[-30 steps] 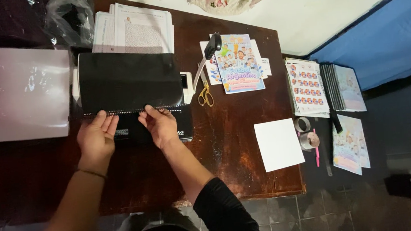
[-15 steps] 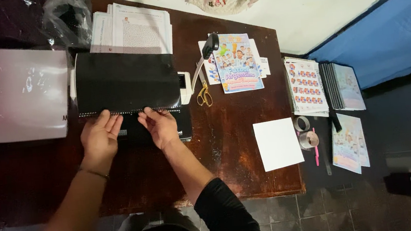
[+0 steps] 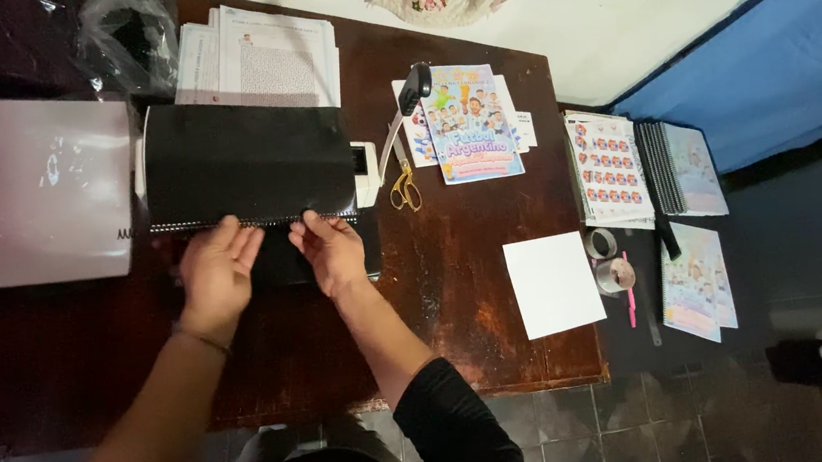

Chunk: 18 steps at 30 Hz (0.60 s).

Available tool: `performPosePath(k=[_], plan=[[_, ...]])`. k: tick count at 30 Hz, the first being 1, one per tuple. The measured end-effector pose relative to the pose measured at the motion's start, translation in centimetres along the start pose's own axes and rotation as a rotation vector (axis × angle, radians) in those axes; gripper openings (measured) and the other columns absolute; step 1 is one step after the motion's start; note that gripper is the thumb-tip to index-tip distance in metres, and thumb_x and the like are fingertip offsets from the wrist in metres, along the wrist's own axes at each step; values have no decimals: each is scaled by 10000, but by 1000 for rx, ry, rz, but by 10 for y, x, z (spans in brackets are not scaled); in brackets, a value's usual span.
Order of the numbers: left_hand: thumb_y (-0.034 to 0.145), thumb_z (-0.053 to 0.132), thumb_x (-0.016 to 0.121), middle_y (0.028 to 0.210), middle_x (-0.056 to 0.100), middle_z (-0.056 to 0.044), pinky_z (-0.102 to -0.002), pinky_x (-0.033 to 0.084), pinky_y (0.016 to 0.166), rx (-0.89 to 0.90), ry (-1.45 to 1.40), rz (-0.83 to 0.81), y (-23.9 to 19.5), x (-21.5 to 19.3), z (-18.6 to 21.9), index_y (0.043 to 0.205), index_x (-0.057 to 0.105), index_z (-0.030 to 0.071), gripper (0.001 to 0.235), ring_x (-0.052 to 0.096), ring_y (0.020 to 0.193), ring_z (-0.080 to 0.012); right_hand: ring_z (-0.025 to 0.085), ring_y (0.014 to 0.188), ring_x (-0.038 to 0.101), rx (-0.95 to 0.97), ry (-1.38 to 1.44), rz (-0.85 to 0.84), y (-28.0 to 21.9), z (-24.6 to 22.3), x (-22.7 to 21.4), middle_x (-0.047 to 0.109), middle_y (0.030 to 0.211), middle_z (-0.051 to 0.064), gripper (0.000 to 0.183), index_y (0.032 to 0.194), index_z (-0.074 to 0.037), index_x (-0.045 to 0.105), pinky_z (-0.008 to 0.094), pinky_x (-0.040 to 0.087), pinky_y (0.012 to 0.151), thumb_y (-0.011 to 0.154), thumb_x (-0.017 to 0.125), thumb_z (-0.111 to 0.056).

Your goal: The person inserts a metal spiral binding wire into the holes of a notebook cover and pages using a binding machine. They then use scissors to trim the excess length of the spiral wire from the end of the notebook.

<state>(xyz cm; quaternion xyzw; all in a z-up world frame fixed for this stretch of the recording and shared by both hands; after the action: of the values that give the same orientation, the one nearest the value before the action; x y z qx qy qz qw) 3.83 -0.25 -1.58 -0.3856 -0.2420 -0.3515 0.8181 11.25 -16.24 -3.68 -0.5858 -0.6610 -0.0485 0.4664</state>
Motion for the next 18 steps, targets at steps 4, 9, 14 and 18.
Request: performPosePath(k=[4,9,14,18], plan=[[964,63,663,1105,633,-90,-433,587,1000,17,6,-46,8,4,-21,1109,586,37,167,664,1042,-250,232,864,706,33,0,41,-3,0,2,697,902,80,148,928,-95,621,372,610,807,889,763,-93],[969,46,661,1087,626,-85,-433,592,1010,13,18,8,18,-1,-22,1074,573,37,137,662,1036,-246,221,853,688,-44,75,18,-2,-11,-13,694,902,91,132,922,-75,630,366,594,802,927,754,-119],[966,54,650,1100,639,-74,-435,597,1002,-34,-6,10,4,20,-20,1107,591,55,152,663,1025,-242,221,867,687,-52,51,46,-2,-15,-16,675,892,69,205,854,-117,564,375,598,826,943,748,-98],[938,22,665,1101,641,-69,-465,595,1004,-27,4,25,8,26,-28,1111,561,76,209,663,1019,-257,224,876,690,-36,35,6,-12,-23,-7,690,912,83,176,871,-88,563,374,591,834,947,721,-110]])
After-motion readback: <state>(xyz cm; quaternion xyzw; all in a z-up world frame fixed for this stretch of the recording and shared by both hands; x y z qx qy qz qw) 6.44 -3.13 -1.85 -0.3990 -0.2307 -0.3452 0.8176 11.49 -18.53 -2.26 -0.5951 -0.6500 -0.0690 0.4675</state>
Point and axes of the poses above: each hand's wrist, its own y-axis towards the middle knuckle, its own x-axis out of the palm, z = x × y, the point moved 4 cm from there along y, towards the middle knuckle
